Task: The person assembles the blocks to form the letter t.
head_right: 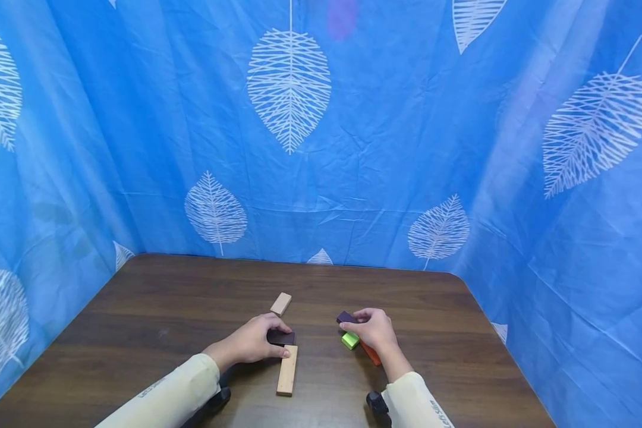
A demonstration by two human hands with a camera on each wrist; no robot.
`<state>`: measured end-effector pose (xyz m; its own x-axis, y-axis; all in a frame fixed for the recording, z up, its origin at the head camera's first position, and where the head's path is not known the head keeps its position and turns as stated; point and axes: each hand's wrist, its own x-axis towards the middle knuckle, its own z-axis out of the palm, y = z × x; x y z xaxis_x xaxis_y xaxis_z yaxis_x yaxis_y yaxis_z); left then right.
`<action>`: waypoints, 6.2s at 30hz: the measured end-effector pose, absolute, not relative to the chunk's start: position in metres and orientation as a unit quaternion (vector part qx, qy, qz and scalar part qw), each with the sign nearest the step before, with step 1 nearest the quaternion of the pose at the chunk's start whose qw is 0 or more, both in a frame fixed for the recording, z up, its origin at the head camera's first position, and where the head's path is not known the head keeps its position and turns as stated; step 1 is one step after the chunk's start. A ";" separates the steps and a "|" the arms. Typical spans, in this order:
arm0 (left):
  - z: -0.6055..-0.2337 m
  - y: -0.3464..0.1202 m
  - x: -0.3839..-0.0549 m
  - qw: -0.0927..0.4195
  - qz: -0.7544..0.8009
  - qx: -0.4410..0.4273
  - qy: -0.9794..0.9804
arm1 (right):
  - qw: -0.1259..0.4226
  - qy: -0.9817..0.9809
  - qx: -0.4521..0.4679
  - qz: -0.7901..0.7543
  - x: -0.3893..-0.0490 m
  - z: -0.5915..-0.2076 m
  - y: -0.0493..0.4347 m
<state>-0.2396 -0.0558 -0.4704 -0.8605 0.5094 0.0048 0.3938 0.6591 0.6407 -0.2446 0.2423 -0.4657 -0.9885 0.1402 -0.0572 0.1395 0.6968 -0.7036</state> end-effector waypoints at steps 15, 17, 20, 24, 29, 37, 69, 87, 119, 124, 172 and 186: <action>-0.469 -0.053 -0.237 0.087 0.330 0.246 0.907 | 0.012 -0.928 -0.076 0.366 -0.244 -0.464 0.239; -0.469 -0.052 -0.237 0.088 0.330 0.242 0.908 | 0.018 -0.929 -0.065 0.363 -0.244 -0.462 0.238; -0.468 -0.051 -0.239 0.090 0.332 0.239 0.908 | 0.021 -0.930 -0.053 0.362 -0.243 -0.459 0.238; -0.467 -0.050 -0.240 0.093 0.334 0.237 0.908 | 0.019 -0.932 -0.040 0.361 -0.245 -0.458 0.235; -0.466 -0.051 -0.242 0.095 0.338 0.235 0.906 | 0.021 -0.931 -0.016 0.364 -0.246 -0.456 0.225; -0.470 -0.054 -0.237 0.104 0.341 0.223 0.907 | 0.015 -0.927 0.085 0.365 -0.237 -0.458 0.203; -0.471 -0.052 -0.240 0.083 0.338 0.246 0.905 | 0.015 -0.931 0.203 0.303 -0.218 -0.478 0.172; -0.471 -0.053 -0.238 0.080 0.328 0.247 0.908 | -0.015 -0.944 0.162 0.288 -0.214 -0.473 0.163; -0.466 -0.076 -0.286 0.057 0.404 0.167 0.898 | -0.052 -0.949 0.137 0.278 -0.215 -0.470 0.162; -0.470 -0.077 -0.297 0.062 0.394 0.165 0.902 | -0.050 -0.948 0.142 0.281 -0.213 -0.467 0.160; -0.472 -0.036 -0.292 0.069 0.412 0.155 0.895 | -0.052 -0.949 0.126 0.283 -0.210 -0.464 0.158; -0.468 -0.031 -0.284 0.090 0.379 0.153 0.908 | -0.055 -0.949 0.126 0.284 -0.209 -0.464 0.160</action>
<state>-0.2842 -0.0314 -0.4679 -0.9370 0.3461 -0.0468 0.2105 0.6665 0.7152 -0.2091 0.1595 -0.4641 -0.9622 -0.2705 -0.0329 -0.2081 0.8073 -0.5522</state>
